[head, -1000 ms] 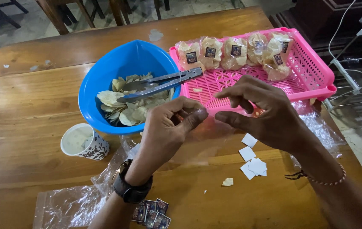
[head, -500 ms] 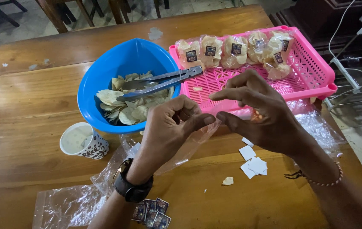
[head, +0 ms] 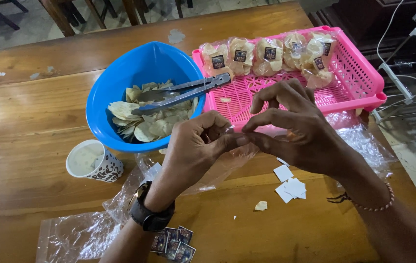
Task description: Packaging chips into small plastic bags using tongs and applying labels to the finished bags.
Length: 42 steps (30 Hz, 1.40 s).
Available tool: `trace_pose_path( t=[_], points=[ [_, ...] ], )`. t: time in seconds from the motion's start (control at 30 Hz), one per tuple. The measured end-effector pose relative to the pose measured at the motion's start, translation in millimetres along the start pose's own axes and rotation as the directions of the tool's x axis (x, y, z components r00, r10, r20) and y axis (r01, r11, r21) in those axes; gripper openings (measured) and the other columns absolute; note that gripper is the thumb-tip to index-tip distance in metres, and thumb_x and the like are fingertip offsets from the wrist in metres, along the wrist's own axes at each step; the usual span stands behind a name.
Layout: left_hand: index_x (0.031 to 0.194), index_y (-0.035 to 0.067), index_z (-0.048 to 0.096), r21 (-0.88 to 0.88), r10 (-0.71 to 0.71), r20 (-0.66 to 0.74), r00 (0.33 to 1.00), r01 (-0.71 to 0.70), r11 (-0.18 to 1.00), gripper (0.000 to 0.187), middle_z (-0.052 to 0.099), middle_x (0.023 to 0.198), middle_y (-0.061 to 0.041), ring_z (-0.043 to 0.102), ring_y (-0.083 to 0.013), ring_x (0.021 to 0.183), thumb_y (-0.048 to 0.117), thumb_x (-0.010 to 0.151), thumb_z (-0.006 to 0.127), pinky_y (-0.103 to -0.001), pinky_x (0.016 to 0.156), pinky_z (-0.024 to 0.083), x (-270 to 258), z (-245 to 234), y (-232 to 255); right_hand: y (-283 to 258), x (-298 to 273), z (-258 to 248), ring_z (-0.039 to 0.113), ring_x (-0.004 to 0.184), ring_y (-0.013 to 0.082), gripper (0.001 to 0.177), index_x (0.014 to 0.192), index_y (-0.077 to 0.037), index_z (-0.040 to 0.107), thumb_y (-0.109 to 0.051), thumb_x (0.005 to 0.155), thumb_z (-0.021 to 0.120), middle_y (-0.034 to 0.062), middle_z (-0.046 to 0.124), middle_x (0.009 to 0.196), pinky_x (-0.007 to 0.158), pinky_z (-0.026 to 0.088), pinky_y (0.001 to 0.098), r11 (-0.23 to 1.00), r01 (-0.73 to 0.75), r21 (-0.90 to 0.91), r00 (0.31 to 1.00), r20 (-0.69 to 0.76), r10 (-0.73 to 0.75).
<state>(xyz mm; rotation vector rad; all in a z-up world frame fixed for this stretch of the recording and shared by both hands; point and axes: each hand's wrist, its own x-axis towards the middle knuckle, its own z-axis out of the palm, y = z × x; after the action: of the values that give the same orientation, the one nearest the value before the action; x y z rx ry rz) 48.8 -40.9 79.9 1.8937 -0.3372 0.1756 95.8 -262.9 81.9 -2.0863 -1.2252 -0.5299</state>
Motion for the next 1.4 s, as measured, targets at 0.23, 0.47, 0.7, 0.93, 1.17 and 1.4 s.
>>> trace_pose_path(
  t=[0.23,0.47,0.7,0.93,1.17,1.4],
  points=[
    [0.074,0.016,0.052,0.001,-0.026,0.031,0.999,0.026,1.000,0.037,0.041,0.069,0.006,0.032,-0.0080,0.066,0.036,0.087,0.081,-0.026,0.056,0.029,-1.0,-2.1,-2.1,-2.9,0.4,-0.4,0.052,0.107,0.0243,0.027,0.112,-0.020,0.073,-0.012,0.088,0.082,0.0062,0.057,0.113,0.096,0.036,0.0420,0.996,0.089,-0.029,0.994,-0.056,-0.090],
    [0.071,0.017,0.052,0.031,-0.045,0.000,0.999,0.045,0.999,0.039,0.044,0.067,0.007,0.035,-0.0076,0.063,0.034,0.087,0.083,-0.027,0.055,0.030,1.9,0.3,-7.5,-1.6,0.9,0.3,0.054,0.102,0.0226,0.024,0.108,-0.017,0.073,-0.012,0.087,0.082,0.0047,0.060,0.108,0.094,0.037,0.0399,0.994,0.107,-0.036,0.991,-0.073,-0.109],
    [0.073,0.015,0.056,0.041,-0.019,-0.022,1.000,0.020,0.999,0.033,0.052,0.066,0.007,0.039,-0.0067,0.062,0.026,0.090,0.083,-0.026,0.053,0.033,2.9,1.8,-9.3,0.8,-1.7,4.8,0.052,0.097,0.0199,0.016,0.096,-0.012,0.072,-0.012,0.083,0.082,0.0015,0.064,0.102,0.089,0.032,0.0375,0.998,0.053,-0.047,0.998,-0.040,-0.055],
    [0.100,0.014,0.073,0.019,-0.058,0.058,0.997,0.057,0.998,0.035,0.047,0.067,0.008,0.039,-0.0048,0.061,0.046,0.084,0.075,-0.023,0.053,0.031,2.8,-2.2,-0.1,12.4,-4.5,8.3,0.058,0.101,0.0227,0.008,0.094,-0.012,0.068,-0.017,0.090,0.072,0.0049,0.067,0.101,0.093,0.032,0.0399,0.993,-0.014,-0.120,0.995,-0.098,0.003],
    [0.085,0.009,0.075,0.072,-0.005,0.219,0.976,-0.011,0.997,0.018,0.064,0.068,0.002,0.046,-0.0083,0.054,0.025,0.093,0.072,-0.025,0.047,0.037,1.0,0.1,-9.1,-0.1,4.4,5.8,0.059,0.082,0.0202,0.005,0.088,-0.003,0.068,0.001,0.091,0.069,0.0065,0.068,0.087,0.089,0.042,0.0387,0.999,-0.043,-0.016,0.981,-0.188,0.039],
    [0.086,0.009,0.081,0.146,0.022,0.144,0.989,-0.044,0.988,0.007,0.079,0.075,-0.002,0.069,-0.0088,0.062,0.014,0.089,0.077,-0.023,0.053,0.053,4.2,-2.5,-12.8,5.7,2.6,1.5,0.060,0.087,0.0182,0.007,0.091,-0.004,0.069,0.003,0.088,0.068,0.0071,0.069,0.090,0.082,0.052,0.0327,0.984,-0.085,0.154,0.988,-0.117,0.103]
  ],
)
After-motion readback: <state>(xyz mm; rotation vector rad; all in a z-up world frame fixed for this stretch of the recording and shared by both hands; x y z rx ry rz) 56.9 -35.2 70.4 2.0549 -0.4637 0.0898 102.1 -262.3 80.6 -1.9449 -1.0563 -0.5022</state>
